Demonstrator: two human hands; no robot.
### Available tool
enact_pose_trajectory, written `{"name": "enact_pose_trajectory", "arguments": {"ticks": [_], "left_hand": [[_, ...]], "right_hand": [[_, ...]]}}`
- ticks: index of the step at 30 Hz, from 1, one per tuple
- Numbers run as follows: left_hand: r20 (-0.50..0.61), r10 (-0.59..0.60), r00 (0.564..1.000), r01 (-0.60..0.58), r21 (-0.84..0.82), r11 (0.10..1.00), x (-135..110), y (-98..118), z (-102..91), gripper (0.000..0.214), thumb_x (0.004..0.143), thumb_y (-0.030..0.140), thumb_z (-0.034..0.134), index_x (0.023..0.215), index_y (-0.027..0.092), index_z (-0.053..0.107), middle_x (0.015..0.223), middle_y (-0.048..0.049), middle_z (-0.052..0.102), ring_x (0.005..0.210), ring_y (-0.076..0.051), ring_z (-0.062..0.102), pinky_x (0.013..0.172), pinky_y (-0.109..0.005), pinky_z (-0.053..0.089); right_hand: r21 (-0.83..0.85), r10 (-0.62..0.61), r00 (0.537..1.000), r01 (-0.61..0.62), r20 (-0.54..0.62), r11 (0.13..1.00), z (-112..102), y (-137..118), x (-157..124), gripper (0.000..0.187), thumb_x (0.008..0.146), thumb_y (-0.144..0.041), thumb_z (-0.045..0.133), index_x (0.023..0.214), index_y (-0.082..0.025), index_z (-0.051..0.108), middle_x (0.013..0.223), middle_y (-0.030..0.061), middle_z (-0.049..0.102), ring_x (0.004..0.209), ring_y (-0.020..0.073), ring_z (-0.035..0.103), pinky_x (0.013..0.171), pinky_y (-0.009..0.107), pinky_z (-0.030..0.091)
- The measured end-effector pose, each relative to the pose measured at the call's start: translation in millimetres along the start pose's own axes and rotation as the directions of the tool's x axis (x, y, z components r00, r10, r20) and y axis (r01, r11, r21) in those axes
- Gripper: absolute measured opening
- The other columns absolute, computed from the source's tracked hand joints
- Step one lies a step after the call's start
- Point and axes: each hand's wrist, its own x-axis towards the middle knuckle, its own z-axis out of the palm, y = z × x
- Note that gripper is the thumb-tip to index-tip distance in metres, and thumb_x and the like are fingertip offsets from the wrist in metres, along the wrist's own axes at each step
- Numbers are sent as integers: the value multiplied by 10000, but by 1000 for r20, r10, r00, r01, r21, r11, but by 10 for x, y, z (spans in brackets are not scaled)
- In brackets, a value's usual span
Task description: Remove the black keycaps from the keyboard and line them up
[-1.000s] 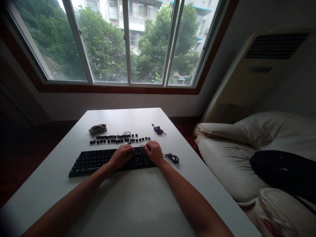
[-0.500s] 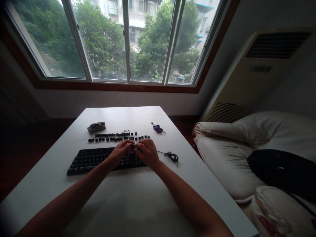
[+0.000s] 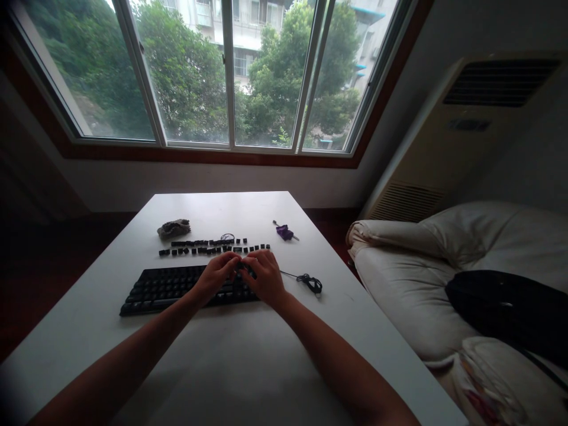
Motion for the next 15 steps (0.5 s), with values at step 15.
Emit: {"name": "enact_pose_trajectory", "arguments": {"ticks": [15], "left_hand": [[91,149,985,-173,626,761,-107,-243,-94,168,917,329,559,994,219,661,971,-50,694,915,-212,618,847,-352,471]], "right_hand": [[-52,207,978,-205,37,977,-141,864,216,179,908,-318,634,1035,-219,713,981,64,696,950,225,615,887,380,482]]}}
